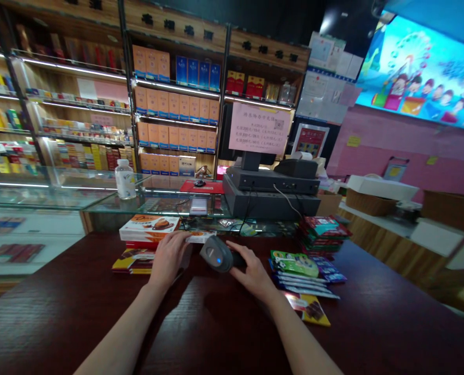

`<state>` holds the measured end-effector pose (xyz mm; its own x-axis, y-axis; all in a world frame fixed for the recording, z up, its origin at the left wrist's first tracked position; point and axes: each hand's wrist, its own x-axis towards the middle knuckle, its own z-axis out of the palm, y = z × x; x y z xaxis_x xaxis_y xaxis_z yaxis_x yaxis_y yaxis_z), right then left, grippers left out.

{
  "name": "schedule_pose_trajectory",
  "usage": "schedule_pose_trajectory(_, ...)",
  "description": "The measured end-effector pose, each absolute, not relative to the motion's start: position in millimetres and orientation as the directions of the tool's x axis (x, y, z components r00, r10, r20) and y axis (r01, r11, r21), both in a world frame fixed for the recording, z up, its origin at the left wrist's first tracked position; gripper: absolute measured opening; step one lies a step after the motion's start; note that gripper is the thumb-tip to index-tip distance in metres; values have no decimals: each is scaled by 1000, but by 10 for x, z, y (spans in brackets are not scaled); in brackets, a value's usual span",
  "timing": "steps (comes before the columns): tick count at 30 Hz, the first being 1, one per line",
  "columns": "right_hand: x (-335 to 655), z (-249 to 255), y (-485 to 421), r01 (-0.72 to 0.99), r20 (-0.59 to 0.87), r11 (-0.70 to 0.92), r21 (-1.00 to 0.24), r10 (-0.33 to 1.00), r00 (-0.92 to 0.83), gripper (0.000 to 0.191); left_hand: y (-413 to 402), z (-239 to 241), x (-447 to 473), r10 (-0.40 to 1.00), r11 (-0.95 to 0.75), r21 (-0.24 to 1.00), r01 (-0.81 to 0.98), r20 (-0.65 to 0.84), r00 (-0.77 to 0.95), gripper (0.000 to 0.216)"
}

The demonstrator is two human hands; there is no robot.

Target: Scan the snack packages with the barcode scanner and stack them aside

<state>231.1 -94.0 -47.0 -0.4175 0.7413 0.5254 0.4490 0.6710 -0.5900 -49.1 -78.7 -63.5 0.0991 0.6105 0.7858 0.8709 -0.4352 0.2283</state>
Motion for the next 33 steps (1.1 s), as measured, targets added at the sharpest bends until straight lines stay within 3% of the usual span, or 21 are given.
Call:
schedule_pose_trajectory(8,2593,-439,-807,397,516,606,-689,795,-318,59,-802,-572,-496,560,-452,195,870,822,107,30)
schedule_pose_trajectory(14,2572,-415,-846,354,437,573,-739,808,-396,80,-792,-577,-519,560,-456,214,864,824,91,30)
schedule_pose_trajectory(33,2531,-414,-877,368,386,536,-760,827,-409,84,-775,-604,-552,573,-440,218,871,815,85,30)
